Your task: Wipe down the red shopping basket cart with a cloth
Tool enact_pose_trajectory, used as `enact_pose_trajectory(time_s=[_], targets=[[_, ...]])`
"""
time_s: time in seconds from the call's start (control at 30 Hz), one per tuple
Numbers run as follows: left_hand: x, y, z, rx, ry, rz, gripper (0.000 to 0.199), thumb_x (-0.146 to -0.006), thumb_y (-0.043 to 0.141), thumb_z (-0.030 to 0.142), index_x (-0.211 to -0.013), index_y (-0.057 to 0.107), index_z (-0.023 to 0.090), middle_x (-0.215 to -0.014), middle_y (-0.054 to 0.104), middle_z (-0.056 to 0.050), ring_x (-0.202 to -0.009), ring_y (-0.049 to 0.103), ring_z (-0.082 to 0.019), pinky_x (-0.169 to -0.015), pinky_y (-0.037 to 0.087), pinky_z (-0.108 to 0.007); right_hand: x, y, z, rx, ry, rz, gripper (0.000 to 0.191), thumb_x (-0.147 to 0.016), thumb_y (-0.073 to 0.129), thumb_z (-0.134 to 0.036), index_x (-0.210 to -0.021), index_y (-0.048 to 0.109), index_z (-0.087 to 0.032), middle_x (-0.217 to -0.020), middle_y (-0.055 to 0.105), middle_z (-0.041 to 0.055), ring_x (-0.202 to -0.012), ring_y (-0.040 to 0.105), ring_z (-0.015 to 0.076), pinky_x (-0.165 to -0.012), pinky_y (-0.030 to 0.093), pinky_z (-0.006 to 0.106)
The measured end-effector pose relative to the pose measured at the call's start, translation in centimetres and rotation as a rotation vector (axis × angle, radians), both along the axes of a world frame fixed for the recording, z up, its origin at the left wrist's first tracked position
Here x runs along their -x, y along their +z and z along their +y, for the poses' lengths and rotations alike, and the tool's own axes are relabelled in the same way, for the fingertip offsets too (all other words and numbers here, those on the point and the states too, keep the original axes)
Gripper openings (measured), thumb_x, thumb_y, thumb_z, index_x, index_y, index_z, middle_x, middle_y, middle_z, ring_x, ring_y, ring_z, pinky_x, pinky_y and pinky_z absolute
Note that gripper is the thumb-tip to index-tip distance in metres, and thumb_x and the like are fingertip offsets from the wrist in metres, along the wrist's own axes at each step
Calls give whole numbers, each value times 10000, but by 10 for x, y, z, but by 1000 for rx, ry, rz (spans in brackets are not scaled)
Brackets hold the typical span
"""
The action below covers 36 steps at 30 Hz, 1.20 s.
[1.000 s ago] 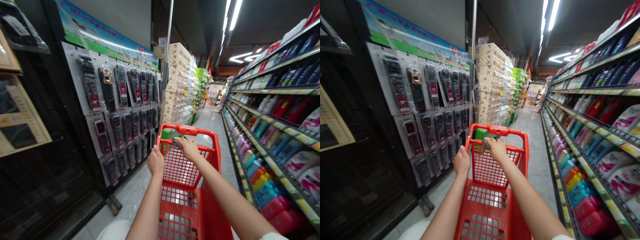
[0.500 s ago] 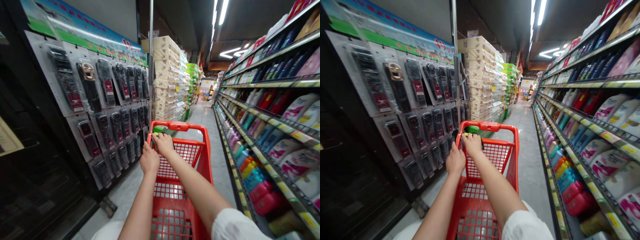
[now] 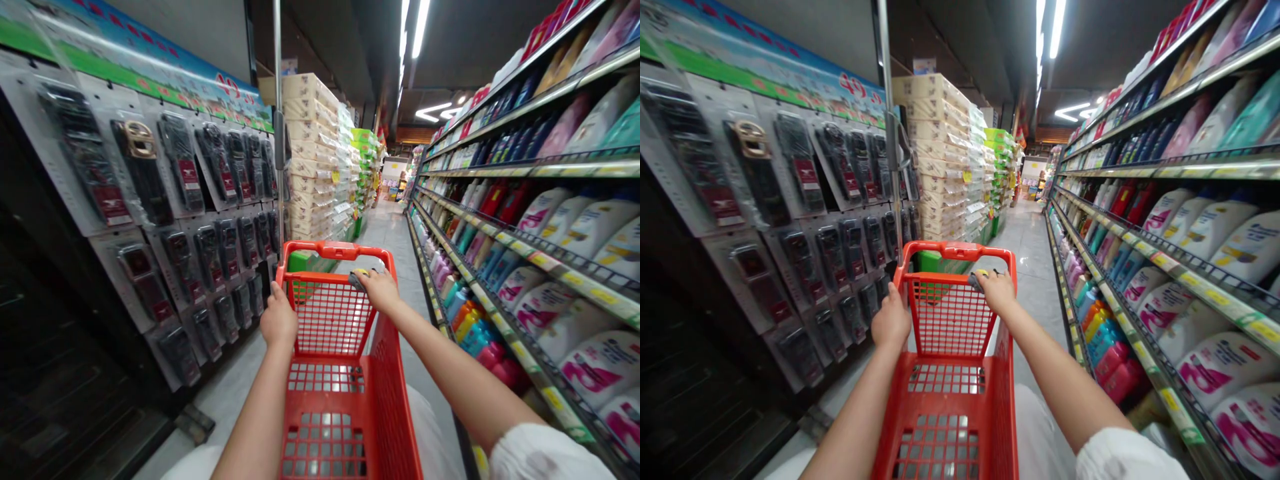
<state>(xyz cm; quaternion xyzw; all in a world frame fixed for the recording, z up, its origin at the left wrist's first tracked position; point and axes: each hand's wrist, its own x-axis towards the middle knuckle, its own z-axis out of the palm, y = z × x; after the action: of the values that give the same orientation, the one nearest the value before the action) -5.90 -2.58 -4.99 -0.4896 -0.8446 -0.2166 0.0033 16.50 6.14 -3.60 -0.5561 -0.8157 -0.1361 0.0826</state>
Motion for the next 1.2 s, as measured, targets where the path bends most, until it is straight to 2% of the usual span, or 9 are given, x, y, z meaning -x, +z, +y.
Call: enact_pose_trajectory(time_s=[0.1, 0.2, 0.4, 0.57, 0.7, 0.8, 0.97, 1.1, 1.2], targets=[[-2, 0, 1, -5, -7, -11, 615, -914, 277, 135, -1522, 212, 60, -1217, 602, -247, -939, 689, -286, -715, 530, -362, -2, -1, -3, 15, -103, -1, 497, -954, 368, -171, -1429, 432, -300, -1178, 605, 168, -1017, 608, 265, -954, 379, 442], [-1, -1, 2, -22, -3, -32, 627, -903, 283, 122, -1525, 221, 71, -1213, 614, -232, -952, 688, -294, -727, 531, -369, 10, -11, -7, -55, -198, 98, 473, -967, 324, -176, -1403, 466, -290, -1161, 588, 173, -1035, 588, 274, -912, 412, 419], [2, -1, 2, -90, 23, -125, 593, -926, 292, 168, -1519, 288, 136, -1149, 671, -196, -961, 695, -297, -748, 530, -373, 34, -43, -7, -217, -303, 433, 462, -958, 330, -178, -1334, 560, -318, -1366, 494, 111, -1298, 396, 296, -1084, 300, 476], [4, -1, 3, -90, 39, -151, 593, -927, 337, 188, -1519, 304, 171, -1137, 687, -189, -955, 701, -281, -747, 526, -349, 56, -73, -5, -357, -378, 724, 611, -832, 382, -81, -1388, 516, -295, -1512, 360, 67, -1431, 205, 327, -1121, 253, 551], [4, -2, 4, -85, 46, -173, 585, -926, 339, 186, -1510, 328, 182, -1125, 699, -176, -955, 702, -272, -737, 518, -336, 74, -99, 5, -515, -367, 917, 676, -788, 402, -85, -1441, 451, -251, -1563, 270, 104, -1411, 268, 327, -1104, 287, 566], [4, -3, 5, -80, 59, -188, 577, -933, 320, 190, -1510, 330, 197, -1088, 712, -167, -938, 706, -280, -710, 513, -341, 84, -111, 17, -667, -345, 1083, 697, -749, 387, -49, -1409, 494, -244, -1555, 287, 104, -1404, 304, 305, -1107, 299, 547], [3, -4, 9, -102, 68, -164, 577, -930, 305, 184, -1506, 339, 173, -1109, 705, -182, -943, 702, -303, -714, 515, -367, 113, -120, 21, -750, -195, 1198, 669, -769, 353, -14, -1369, 544, -240, -1531, 334, 103, -1390, 334, 277, -1099, 313, 512], [3, -4, 11, -97, 81, -145, 571, -931, 317, 198, -1500, 353, 168, -1132, 697, -193, -945, 700, -314, -715, 517, -377, 152, -130, 13, -622, 185, 946, 539, -857, 440, -43, -1254, 634, -351, -1457, 472, 22, -1368, 339, 251, -1068, 330, 460], [2, -2, 11, -85, 89, -139, 565, -937, 340, 234, -1500, 355, 181, -1149, 692, -193, -937, 702, -314, -718, 521, -380, 170, -135, 14, -577, 433, 706, 348, -908, 565, -160, -1100, 692, -421, -1330, 598, -52, -1301, 399, 199, -1050, 316, 416]])
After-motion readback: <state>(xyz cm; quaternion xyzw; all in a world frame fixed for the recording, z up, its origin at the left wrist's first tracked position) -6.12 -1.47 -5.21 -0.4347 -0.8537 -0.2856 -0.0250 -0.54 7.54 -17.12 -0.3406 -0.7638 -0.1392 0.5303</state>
